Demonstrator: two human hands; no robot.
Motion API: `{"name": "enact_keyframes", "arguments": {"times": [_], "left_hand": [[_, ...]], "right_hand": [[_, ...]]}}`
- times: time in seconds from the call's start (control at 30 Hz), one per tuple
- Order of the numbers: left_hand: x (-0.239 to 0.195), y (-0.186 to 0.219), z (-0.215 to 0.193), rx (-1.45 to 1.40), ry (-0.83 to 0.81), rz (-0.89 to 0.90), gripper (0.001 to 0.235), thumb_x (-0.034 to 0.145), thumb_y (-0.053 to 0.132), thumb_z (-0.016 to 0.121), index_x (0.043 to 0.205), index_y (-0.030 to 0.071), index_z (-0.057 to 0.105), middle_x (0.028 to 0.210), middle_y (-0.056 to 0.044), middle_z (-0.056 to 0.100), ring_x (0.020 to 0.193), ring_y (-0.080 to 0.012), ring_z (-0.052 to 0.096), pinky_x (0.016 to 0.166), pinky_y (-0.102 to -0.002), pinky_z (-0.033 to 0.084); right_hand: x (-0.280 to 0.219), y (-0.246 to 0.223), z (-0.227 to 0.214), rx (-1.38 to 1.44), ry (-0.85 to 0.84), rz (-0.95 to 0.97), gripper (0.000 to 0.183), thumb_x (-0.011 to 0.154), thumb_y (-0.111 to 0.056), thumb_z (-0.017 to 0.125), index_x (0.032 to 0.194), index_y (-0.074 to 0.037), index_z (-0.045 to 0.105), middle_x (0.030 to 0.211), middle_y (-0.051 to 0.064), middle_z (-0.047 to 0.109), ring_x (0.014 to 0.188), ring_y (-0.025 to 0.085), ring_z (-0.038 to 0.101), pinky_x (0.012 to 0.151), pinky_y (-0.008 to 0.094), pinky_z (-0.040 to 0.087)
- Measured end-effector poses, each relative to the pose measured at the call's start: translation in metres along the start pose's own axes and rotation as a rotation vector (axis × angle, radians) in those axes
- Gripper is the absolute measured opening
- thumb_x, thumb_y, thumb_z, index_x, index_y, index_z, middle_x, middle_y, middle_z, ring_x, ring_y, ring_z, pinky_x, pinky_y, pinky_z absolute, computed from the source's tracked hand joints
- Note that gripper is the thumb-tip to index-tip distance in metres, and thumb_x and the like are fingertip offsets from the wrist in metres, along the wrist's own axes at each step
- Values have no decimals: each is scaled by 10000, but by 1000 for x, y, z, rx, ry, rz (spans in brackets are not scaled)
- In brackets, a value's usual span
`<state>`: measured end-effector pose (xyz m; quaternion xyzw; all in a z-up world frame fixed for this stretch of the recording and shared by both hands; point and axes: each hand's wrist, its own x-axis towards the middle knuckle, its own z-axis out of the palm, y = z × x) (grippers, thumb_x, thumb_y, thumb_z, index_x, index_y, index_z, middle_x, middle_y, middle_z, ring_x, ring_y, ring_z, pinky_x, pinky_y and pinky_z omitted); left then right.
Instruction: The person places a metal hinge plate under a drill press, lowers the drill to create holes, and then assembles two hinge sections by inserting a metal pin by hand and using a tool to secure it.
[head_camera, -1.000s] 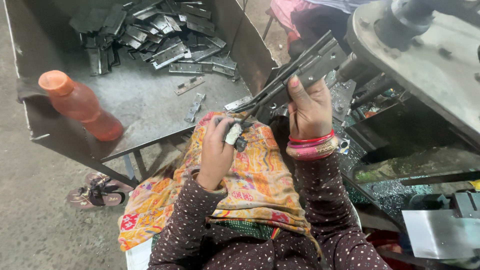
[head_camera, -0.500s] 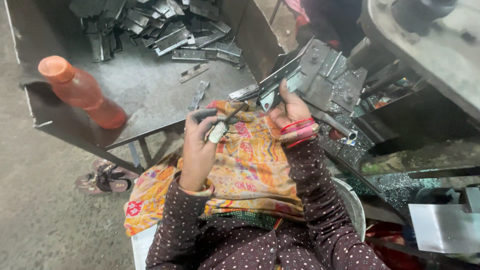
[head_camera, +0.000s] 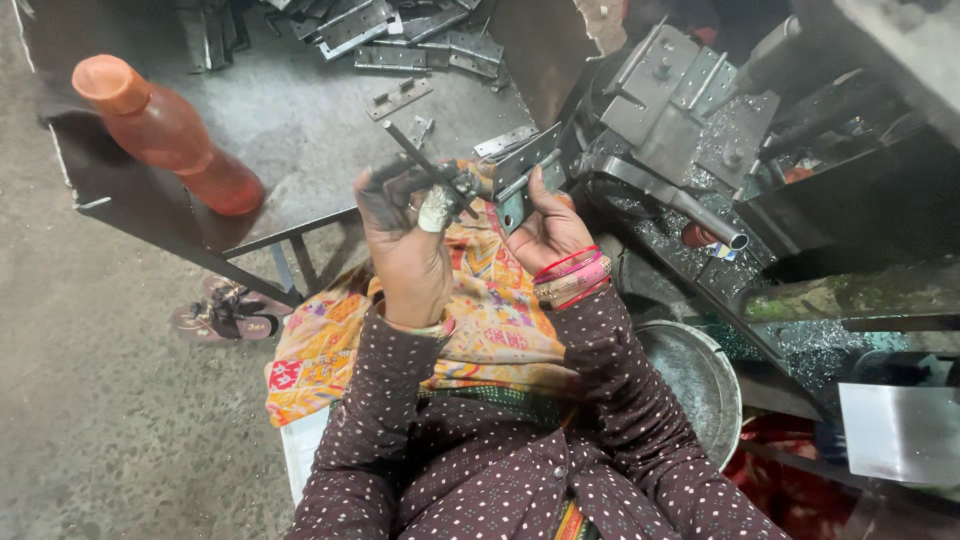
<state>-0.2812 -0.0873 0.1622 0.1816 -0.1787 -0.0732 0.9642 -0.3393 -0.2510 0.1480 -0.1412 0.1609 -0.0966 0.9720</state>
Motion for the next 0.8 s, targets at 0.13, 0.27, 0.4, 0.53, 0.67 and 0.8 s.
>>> {"name": "enact_keyframes", "arguments": {"times": [0.13,0.27,0.4,0.53,0.67,0.8], "left_hand": [[-2,0,7,69,4,93,650,1007,-190,623,1522,173,463,1408,-96,576,1209,-221,623,1042,-411,557],[-8,-4,6,84,55,152,671,1013,-166,599,1550,196,426,1451,-83,542,1243,-196,599,1105,-416,550],[-15,-10,-5,161,30,173,583,1067,-179,596,1517,156,438,1383,-97,547,1227,-192,581,1096,-390,527],[-19,-19,-17,123,63,220,709,1026,-172,600,1587,221,418,1466,-64,537,1277,-176,578,1101,-386,510],[-25,-25,-20,127,58,258,690,1008,-180,600,1548,224,454,1456,-33,557,1283,-172,580,1118,-405,498],[-29,-28,-25,26,9,227,719,1037,-169,593,1571,299,482,1471,0,575,1279,-165,589,1121,-409,499]], "right_hand": [[-2,8,5,197,67,51,218,992,-150,655,1180,-40,645,1122,93,725,1082,235,693,1022,421,551],[-4,16,5,280,50,79,201,1010,-132,650,1180,-26,645,1119,91,725,1078,223,695,1033,391,551],[-4,18,6,275,50,76,197,1004,-135,655,1170,-28,654,1108,87,729,1066,215,694,1031,389,549],[-5,18,5,281,77,56,191,1000,-140,658,1164,-42,658,1103,73,734,1073,206,696,1028,400,548],[-3,17,2,265,96,46,185,992,-150,663,1154,-59,664,1106,64,740,1082,203,699,1013,408,539],[-4,17,0,252,158,34,190,984,-168,668,1149,-72,671,1102,62,744,1080,203,699,1003,418,542]]}}
